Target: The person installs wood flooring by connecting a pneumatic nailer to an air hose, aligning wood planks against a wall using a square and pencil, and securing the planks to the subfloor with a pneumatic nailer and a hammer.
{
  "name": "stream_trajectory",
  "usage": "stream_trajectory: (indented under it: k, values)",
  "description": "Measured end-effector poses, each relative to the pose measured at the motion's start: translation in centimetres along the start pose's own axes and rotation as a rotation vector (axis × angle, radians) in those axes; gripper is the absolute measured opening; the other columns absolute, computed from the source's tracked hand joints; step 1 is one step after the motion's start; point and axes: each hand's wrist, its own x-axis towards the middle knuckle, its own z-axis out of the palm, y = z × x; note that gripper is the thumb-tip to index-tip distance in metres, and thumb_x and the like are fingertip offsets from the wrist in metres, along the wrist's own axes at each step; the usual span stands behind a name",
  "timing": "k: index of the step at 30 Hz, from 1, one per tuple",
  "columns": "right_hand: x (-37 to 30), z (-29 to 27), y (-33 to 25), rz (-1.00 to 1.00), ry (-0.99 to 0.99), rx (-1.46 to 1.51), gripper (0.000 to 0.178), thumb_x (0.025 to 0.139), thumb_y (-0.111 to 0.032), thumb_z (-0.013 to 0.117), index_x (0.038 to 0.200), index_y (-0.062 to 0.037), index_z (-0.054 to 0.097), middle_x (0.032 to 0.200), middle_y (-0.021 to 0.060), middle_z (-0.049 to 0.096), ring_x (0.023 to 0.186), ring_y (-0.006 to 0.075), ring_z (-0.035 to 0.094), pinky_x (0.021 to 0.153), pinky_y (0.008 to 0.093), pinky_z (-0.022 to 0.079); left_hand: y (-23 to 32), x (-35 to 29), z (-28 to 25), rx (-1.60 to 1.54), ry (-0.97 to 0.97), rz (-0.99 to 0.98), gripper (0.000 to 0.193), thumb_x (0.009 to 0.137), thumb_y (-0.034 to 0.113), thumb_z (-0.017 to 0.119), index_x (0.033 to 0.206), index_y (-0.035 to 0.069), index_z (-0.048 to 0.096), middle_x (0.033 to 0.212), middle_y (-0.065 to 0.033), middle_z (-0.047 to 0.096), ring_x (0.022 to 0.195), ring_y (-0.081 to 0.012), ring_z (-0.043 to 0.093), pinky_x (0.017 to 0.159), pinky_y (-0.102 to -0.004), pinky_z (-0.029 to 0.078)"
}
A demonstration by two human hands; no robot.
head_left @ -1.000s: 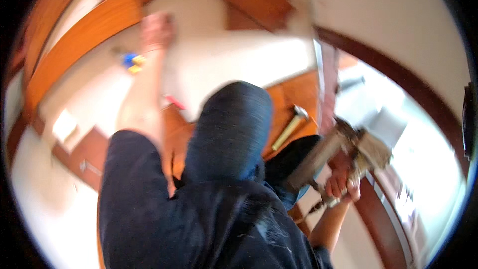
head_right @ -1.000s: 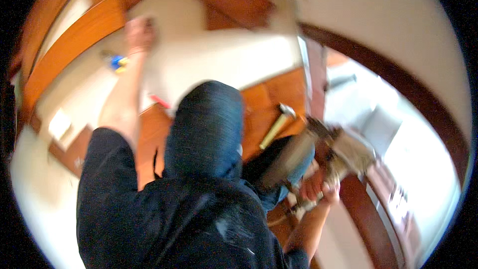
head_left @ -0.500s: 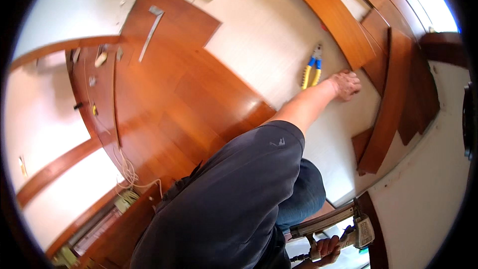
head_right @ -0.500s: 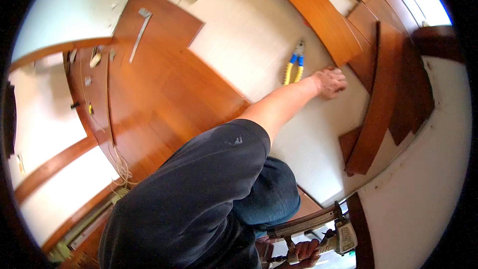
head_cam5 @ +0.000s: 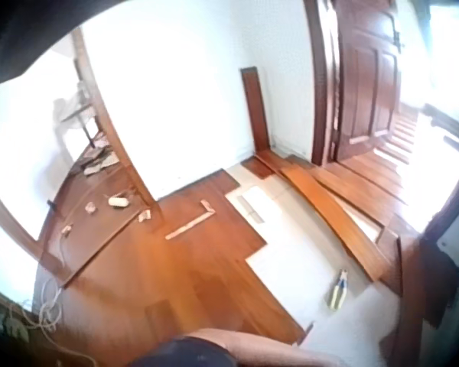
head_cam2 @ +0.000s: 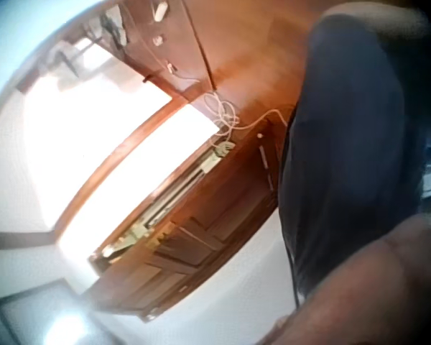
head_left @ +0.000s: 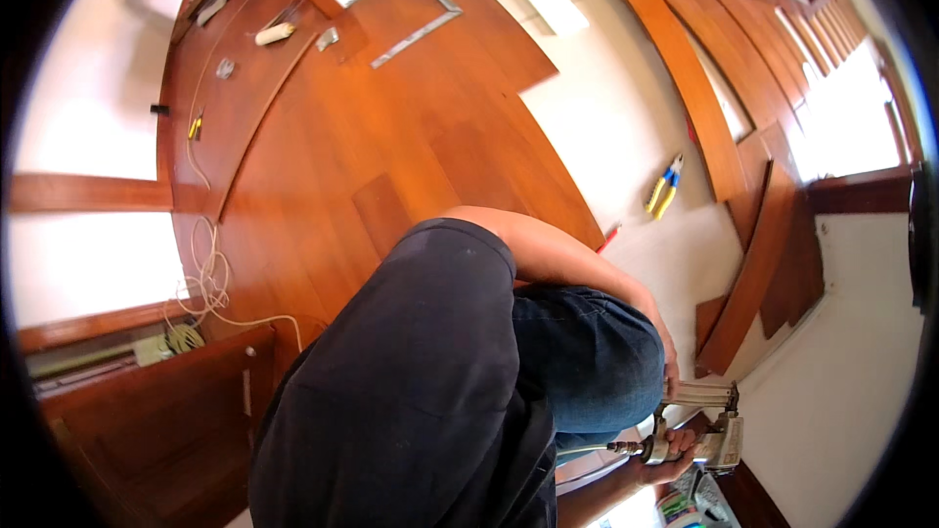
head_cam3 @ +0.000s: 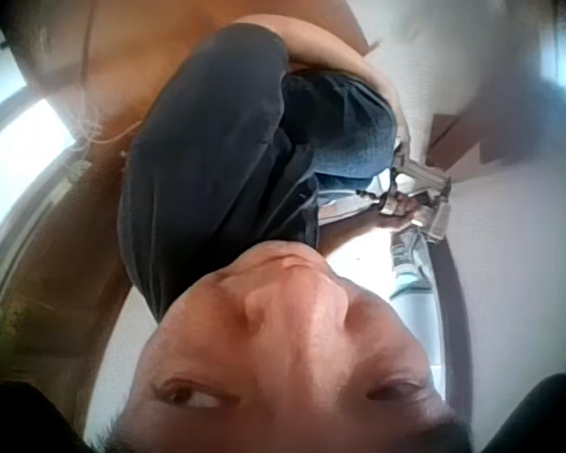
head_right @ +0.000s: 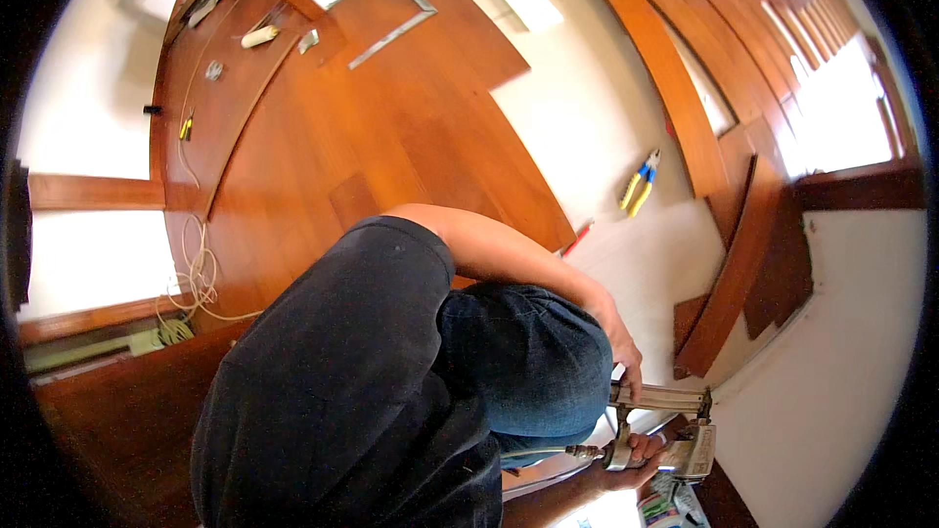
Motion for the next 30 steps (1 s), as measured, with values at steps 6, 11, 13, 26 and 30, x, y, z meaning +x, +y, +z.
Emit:
stream_trajectory:
  k: [6, 11, 13, 26, 30]
  values:
    - [0.5, 1.9, 0.9, -0.096, -0.311, 0.151, 0.034, 0.106, -0.018, 0.051, 0.134, 0.0011, 0.047, 0.079, -0.003, 0.035, 0.068, 0.0083, 0.039, 0.072, 0.0273, 0.042, 3.2, -2.2, 7.5, 0.69, 0.544, -0.112, 0.081, 0.073, 0.036, 0.09, 0.146, 0.029, 0.056, 0.126, -0.0139, 0.051, 0.124, -0.0329, 0.048, 0.103, -0.0427, 0.044]
    - [1.1, 6.4, 1.9, 0.136, -0.558, 0.446, 0.014, 0.102, -0.014, 0.056, 0.101, -0.0079, 0.043, 0.078, -0.0024, 0.035, 0.067, 0.0098, 0.04, 0.068, 0.0299, 0.044, 7.6, -5.7, 11.4, 0.913, 0.82, -0.082, 0.06, 0.068, 0.029, 0.094, 0.123, 0.027, 0.072, 0.118, -0.0094, 0.052, 0.118, -0.0298, 0.051, 0.099, -0.0394, 0.046]
    - [1.0, 8.5, 3.1, 0.211, -0.557, 0.479, 0.013, 0.102, -0.015, 0.056, 0.101, -0.0085, 0.044, 0.079, -0.002, 0.035, 0.067, 0.0109, 0.041, 0.07, 0.0329, 0.049, 9.0, -7.8, 13.6, 0.944, 0.928, -0.025, 0.041, 0.069, 0.031, 0.094, 0.106, 0.022, 0.078, 0.114, -0.0068, 0.052, 0.11, -0.0252, 0.054, 0.097, -0.0379, 0.046]
    - [5.8, 10.5, 3.8, 0.232, -0.317, -0.093, 0.03, 0.1, -0.029, 0.06, 0.076, -0.0163, 0.046, 0.066, -0.0017, 0.048, 0.07, 0.0178, 0.057, 0.083, 0.045, 0.052, 8.8, -29.9, 25.3, 0.534, 1.407, -0.552, 0.047, 0.097, 0.04, 0.072, 0.13, 0.007, 0.065, 0.115, -0.0124, 0.071, 0.11, -0.0251, 0.066, 0.093, -0.0411, 0.052]
    - [4.4, 10.9, 9.6, 0.246, -0.387, -0.335, 0.028, 0.102, -0.027, 0.058, 0.079, -0.0142, 0.049, 0.068, -0.0009, 0.049, 0.068, 0.0159, 0.054, 0.073, 0.0361, 0.05, 8.5, -32.7, 27.7, 0.278, 1.526, -0.442, 0.046, 0.097, 0.039, 0.072, 0.127, 0.005, 0.066, 0.118, -0.0108, 0.071, 0.111, -0.0236, 0.066, 0.097, -0.0395, 0.051]
